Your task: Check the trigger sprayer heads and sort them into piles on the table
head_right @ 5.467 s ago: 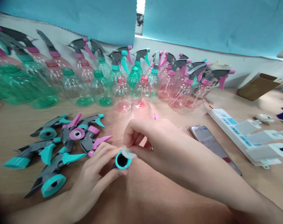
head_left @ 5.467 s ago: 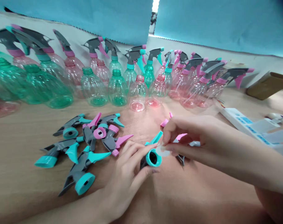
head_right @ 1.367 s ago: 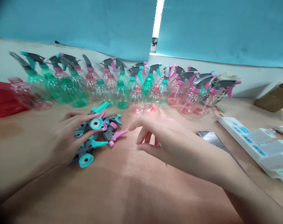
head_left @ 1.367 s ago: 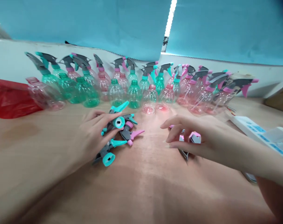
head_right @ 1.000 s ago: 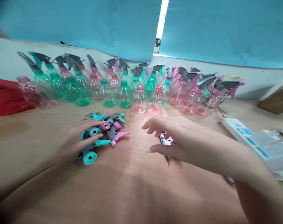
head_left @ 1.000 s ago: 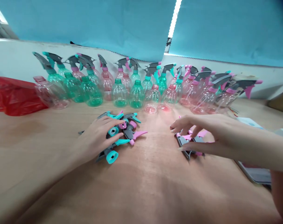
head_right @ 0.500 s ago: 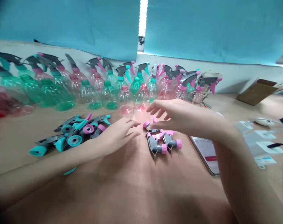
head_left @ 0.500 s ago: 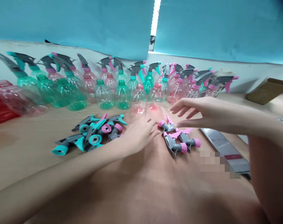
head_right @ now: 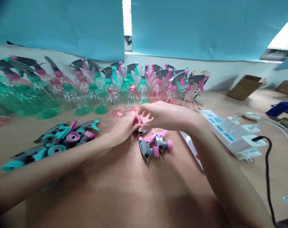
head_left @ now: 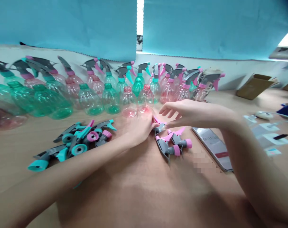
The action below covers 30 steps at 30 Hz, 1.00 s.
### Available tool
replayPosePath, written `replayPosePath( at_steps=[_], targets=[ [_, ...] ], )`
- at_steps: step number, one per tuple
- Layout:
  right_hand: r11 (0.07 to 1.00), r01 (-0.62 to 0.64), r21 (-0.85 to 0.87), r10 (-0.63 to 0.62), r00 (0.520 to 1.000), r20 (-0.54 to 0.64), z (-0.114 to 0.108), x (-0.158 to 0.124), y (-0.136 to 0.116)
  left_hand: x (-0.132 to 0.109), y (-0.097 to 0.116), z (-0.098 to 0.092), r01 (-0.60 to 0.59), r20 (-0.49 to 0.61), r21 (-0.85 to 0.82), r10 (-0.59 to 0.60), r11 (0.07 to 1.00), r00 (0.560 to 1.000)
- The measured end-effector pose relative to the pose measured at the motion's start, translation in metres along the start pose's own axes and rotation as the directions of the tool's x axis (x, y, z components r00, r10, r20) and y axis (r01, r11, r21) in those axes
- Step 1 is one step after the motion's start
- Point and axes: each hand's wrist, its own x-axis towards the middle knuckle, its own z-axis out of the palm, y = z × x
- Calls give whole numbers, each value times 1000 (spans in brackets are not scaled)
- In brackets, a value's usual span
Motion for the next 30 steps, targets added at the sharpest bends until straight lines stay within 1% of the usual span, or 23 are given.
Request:
replayPosePath(
  at_steps=[3, 5, 7, 9, 12, 14, 16, 18, 20, 23, 25, 27, 29, 30],
  targets=[
    [999, -18, -46, 18, 1000, -1, 7, 6, -3, -8, 2, -11, -9, -10, -5, 8, 1000, 1000],
    [996, -33, -78, 34, 999, 15, 16, 14, -4, -13, 3, -18, -24, 11, 1, 24, 1000, 1000],
    [994, -46, -98, 53, 996, 67, 26, 25, -3, -18, 3, -22, -48, 71, 1, 48, 999, 996],
    [993, -56, -108, 72, 987, 147, 37, 35, -2, -21, 1, -23, -71, 139, -6, 71, 997, 988],
    [993, -54, -102, 78, 965, 252, 46, 44, 0, -23, -2, -21, -82, 168, -21, 84, 996, 982],
    [995, -42, -93, 66, 962, 264, 49, 45, 2, -24, -3, -22, -85, 157, -54, 93, 995, 983],
    [997, -17, -78, 34, 975, 220, 48, 45, 3, -26, -2, -28, -85, 147, -106, 101, 991, 984],
    [999, 32, -37, -26, 988, 150, 46, 43, 2, -31, 0, -38, -69, 126, -155, 89, 986, 988],
    [994, 101, 37, -104, 990, 98, 43, 39, -2, -41, 3, -50, -39, 91, -187, 56, 982, 994],
    [968, 196, 158, -210, 975, 77, 38, 30, -16, -63, 11, -67, 17, 3, -214, -16, 977, 1000],
    [930, 260, 260, -294, 951, 98, 35, 23, -26, -80, 15, -72, 65, -97, -263, -94, 963, 991],
    [857, 313, 410, -397, 908, 135, 33, 17, -35, -96, 18, -73, 86, -164, -294, -139, 952, 977],
    [772, 312, 553, -475, 862, 177, 32, 12, -40, -109, 20, -69, 58, -225, -284, -126, 957, 966],
    [748, 294, 595, -492, 848, 199, 31, 10, -42, -115, 21, -66, 27, -260, -268, -99, 963, 961]
  ],
)
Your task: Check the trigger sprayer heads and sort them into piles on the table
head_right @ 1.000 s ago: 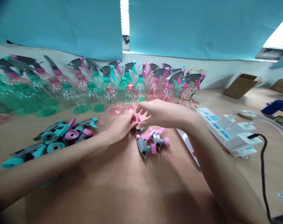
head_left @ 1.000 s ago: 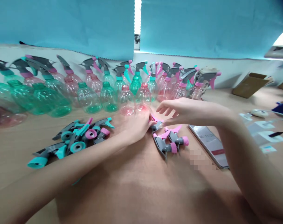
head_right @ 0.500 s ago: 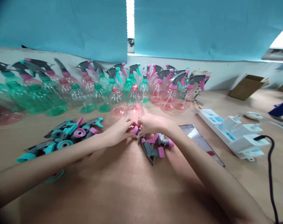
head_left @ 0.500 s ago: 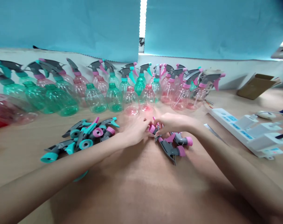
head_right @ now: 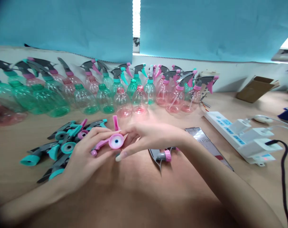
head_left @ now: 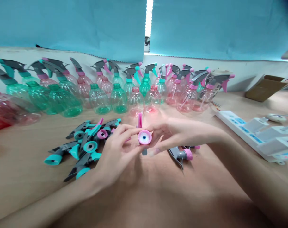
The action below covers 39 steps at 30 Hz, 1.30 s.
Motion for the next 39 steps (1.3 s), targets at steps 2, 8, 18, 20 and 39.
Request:
replayPosePath(
  at_steps=[2, 8, 18, 20, 39],
  targets=[
    [998, -14, 63, 14, 1000, 15, 1, -2, -2, -11, -1, 3, -85, -50, 13, 85, 996, 995],
    [995, -15, -100, -22, 933, -358, 8, -8, -8, -40, -5, 17, -266, -129, -107, 252, 958, 959],
    [906, 3, -424, -136, 949, -284, 47, -2, -19, -51, -13, 15, -244, 50, -40, 246, 969, 968],
    [916, 23, -400, -135, 958, -254, 46, -2, -19, -52, -14, 14, -249, 72, -33, 251, 968, 965],
    [974, -14, -226, -46, 966, -255, 54, 10, -13, -51, -18, 12, -188, 82, -163, 203, 969, 976]
  ],
)
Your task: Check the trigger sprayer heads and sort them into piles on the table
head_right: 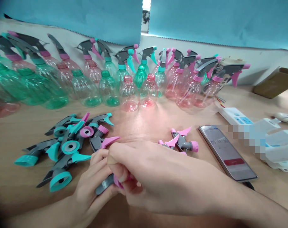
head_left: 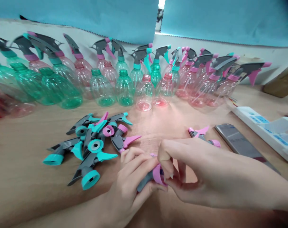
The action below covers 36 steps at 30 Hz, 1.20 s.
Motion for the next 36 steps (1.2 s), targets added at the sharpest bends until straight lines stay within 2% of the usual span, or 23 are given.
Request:
replayPosePath(
  at_steps=[4, 9, 16, 21, 28, 36],
  targets=[
    [999, -19, -47, 19, 1000, 6, 1, -1, 0, 4, 3, -2, 5, -2, 13, -5, 1000, 1000],
    [997, 6, -79, -13, 997, -82, 2, 2, 2, 5, 3, -3, -2, -16, 20, 2, 1000, 1000],
    [973, 42, -225, -80, 984, -159, 4, 2, 0, 6, 2, -1, 63, -8, -6, -63, 998, 998],
    [995, 39, -95, -44, 998, -53, -5, -1, 5, 4, 0, -2, 10, 31, -36, -9, 999, 999],
    [999, 24, 48, -27, 998, 57, -13, 1, 12, 8, -1, -2, -12, 10, -68, 13, 998, 1000],
    [996, 88, 12, -88, 996, -15, -5, 6, 11, 8, -1, -4, 59, 38, -101, -55, 993, 998]
  ],
)
